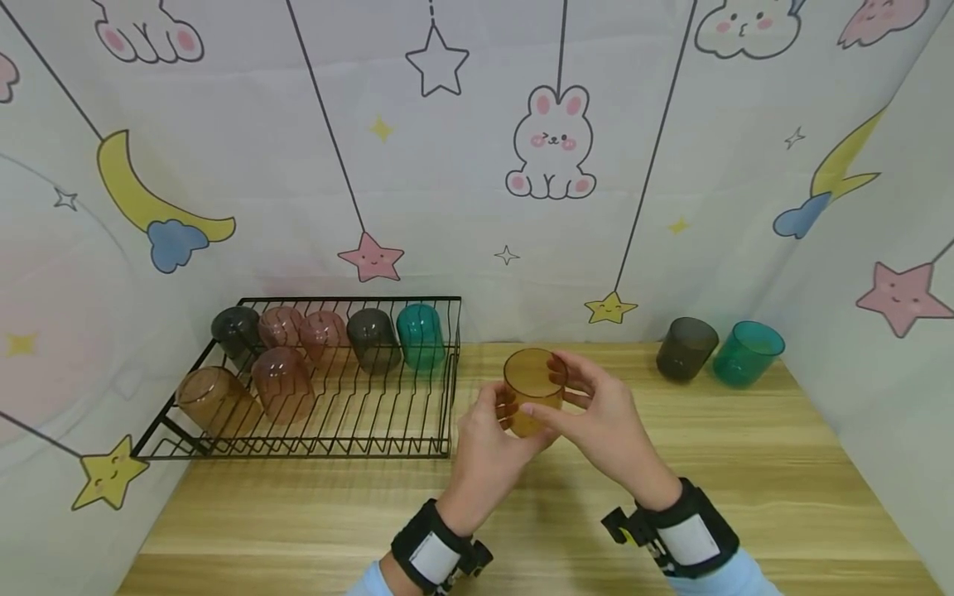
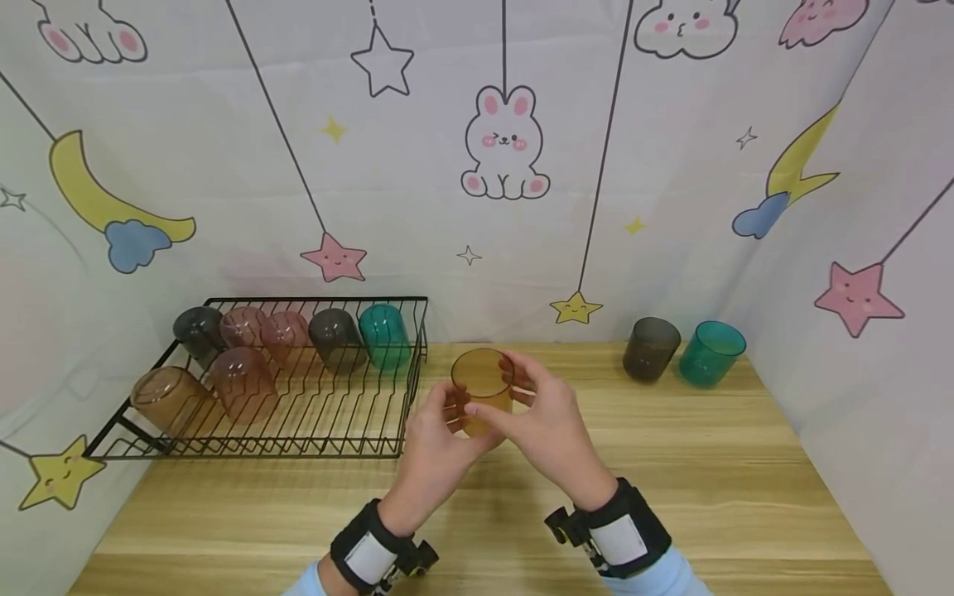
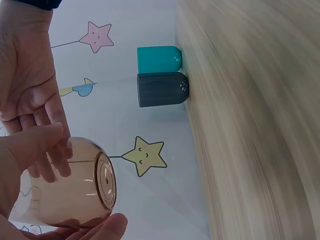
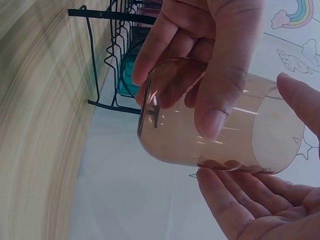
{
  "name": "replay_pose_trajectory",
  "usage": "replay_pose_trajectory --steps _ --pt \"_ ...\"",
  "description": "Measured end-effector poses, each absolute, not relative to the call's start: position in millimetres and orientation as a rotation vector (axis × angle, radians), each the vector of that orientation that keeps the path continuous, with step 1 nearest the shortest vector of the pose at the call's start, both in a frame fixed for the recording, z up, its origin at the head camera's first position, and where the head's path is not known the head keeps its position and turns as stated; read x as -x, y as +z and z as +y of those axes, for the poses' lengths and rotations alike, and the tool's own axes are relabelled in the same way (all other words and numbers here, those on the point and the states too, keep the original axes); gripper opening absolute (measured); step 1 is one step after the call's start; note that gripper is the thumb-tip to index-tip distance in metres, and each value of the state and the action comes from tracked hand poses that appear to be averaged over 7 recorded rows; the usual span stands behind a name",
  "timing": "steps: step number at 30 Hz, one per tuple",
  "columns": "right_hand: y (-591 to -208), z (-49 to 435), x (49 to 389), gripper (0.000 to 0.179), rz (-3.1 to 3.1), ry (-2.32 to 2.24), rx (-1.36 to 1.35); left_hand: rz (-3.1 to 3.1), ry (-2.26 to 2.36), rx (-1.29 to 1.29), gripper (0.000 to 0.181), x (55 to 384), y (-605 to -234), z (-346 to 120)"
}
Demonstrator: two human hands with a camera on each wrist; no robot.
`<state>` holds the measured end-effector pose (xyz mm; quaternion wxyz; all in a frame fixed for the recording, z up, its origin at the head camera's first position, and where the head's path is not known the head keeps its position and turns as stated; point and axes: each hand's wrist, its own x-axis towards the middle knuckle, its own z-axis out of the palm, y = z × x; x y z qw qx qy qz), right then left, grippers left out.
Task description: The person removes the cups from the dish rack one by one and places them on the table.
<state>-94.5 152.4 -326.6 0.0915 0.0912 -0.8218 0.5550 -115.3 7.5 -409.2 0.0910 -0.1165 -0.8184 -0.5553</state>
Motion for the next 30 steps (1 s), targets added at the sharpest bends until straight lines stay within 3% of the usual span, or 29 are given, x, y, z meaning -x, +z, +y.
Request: replay_pose_trajectory --steps 11,21,30 --pt "-365.7 166.2 112.8 0.073 -2.439 1.595 -0.272 -2.475 -1.518 0.426 0.072 116.2 -412.3 4.9" --pt "-361.9 176.1 116.2 0.075 -2.441 1.580 -0.268 -2.510 -1.280 0.464 0.071 115.6 -412.1 1.2" --pt "-360.3 192.2 124.0 0.074 -2.406 1.503 -0.246 -2.485 -1.046 0.553 0.055 115.8 -414.0 -2.0"
